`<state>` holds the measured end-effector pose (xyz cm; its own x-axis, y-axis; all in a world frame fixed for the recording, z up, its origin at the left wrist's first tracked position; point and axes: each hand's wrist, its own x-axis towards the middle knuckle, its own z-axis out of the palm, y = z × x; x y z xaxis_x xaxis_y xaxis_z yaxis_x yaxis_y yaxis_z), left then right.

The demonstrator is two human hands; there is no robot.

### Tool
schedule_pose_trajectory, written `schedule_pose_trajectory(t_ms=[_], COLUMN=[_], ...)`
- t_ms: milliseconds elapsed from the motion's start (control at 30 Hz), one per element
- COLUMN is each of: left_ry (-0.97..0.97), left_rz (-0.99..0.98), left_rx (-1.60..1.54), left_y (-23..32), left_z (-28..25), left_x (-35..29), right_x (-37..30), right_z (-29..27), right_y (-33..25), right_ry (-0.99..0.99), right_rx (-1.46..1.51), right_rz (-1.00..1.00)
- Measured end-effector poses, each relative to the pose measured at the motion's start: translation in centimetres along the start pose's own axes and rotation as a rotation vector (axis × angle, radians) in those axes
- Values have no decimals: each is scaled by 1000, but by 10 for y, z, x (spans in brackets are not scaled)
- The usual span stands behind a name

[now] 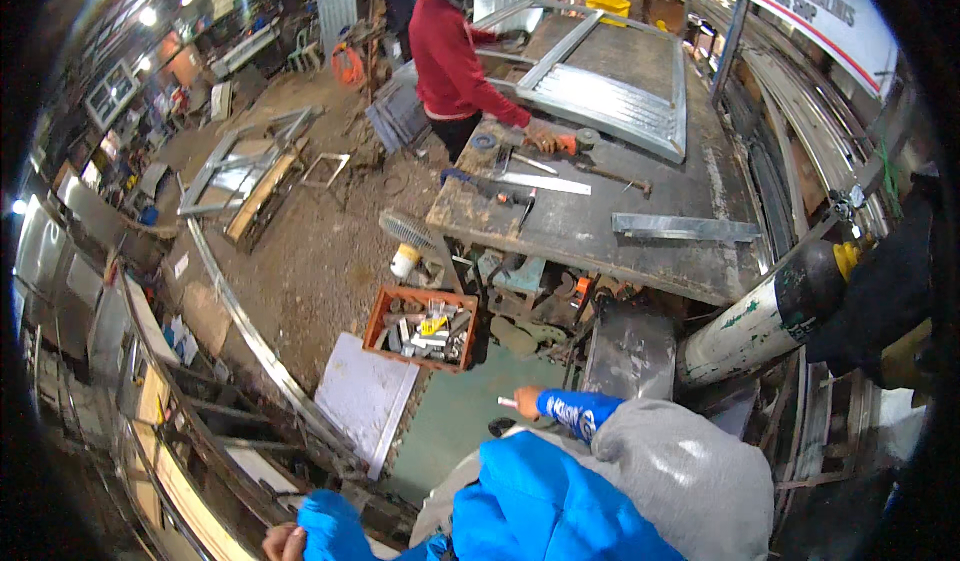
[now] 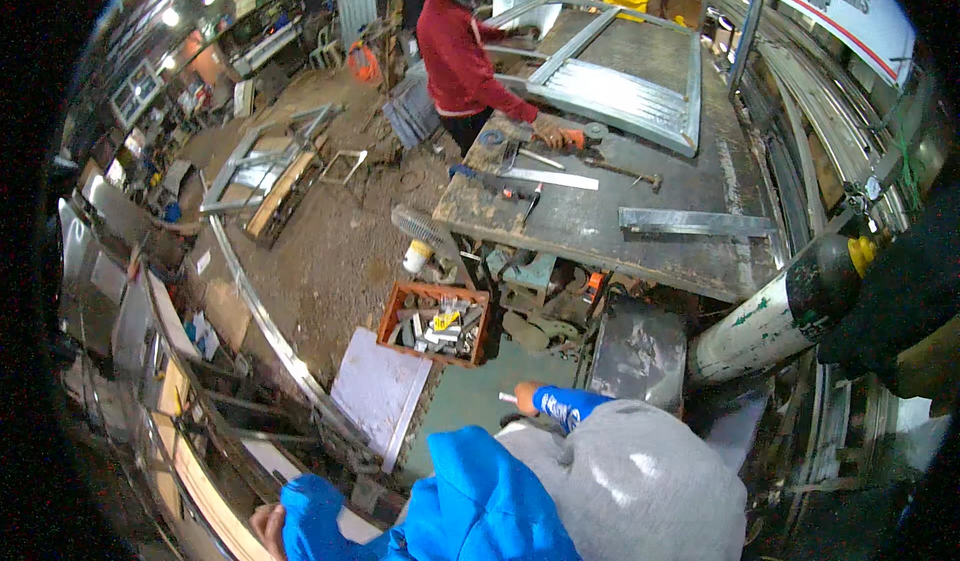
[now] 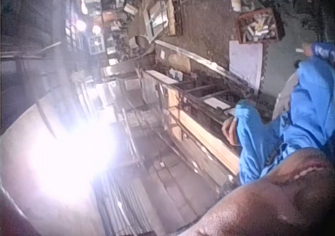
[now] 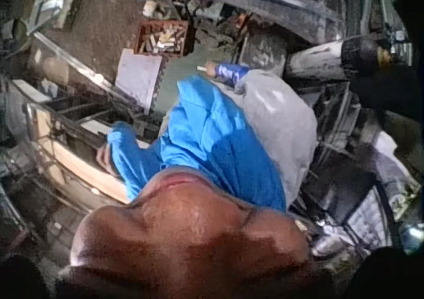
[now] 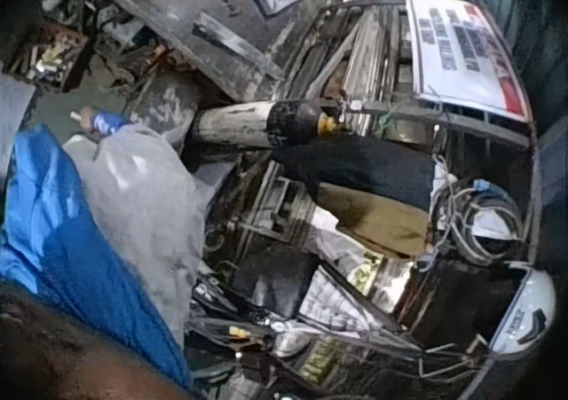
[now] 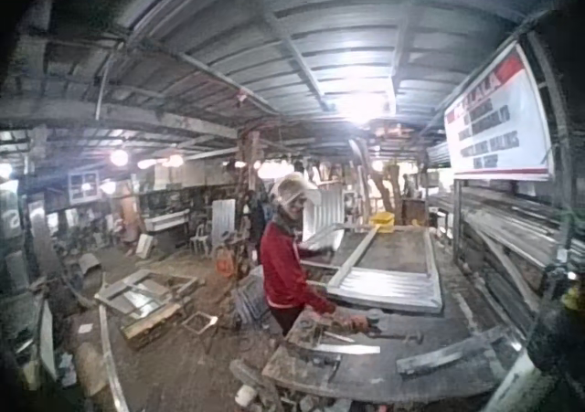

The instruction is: The person measures and marks metal bars on a wooden workbench using a tape measure, marker, and set square. They position the bars within a metal frame structure and prepare them for cutting or welding.

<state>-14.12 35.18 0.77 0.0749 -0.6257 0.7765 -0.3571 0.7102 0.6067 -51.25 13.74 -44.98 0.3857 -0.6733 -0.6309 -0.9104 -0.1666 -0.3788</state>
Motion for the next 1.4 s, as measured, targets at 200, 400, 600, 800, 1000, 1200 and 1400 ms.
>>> schedule_pose_trajectory(t_ms=[200, 400, 600, 800, 1000, 1200, 1400], left_ry=[-340, -716, -993, -1109, -967, -724, -544], left_rz=[-294, -690, -903, -1058, -1306, -1327, -1338], left_rx=[-74, 302, 638, 264, -121, -61, 166], left_y=[-32, -66, -107, -190, -182, -197, -165], left_z=[37, 43, 95, 113, 136, 118, 132], left_x=[7, 18, -2, -108, -153, -132, -68], right_x=[-12, -11, -20, -5, 20, -18, 7], right_z=[19, 10, -83, -73, 13, -25, -43], right_y=[37, 115, 102, 103, 93, 70, 107], right_ry=[-107, 398, 798, 525, -117, -238, -58], right_rx=[-67, 311, 658, 555, 208, 195, 210], right_rz=[-58, 203, 400, 373, 109, 110, 235])
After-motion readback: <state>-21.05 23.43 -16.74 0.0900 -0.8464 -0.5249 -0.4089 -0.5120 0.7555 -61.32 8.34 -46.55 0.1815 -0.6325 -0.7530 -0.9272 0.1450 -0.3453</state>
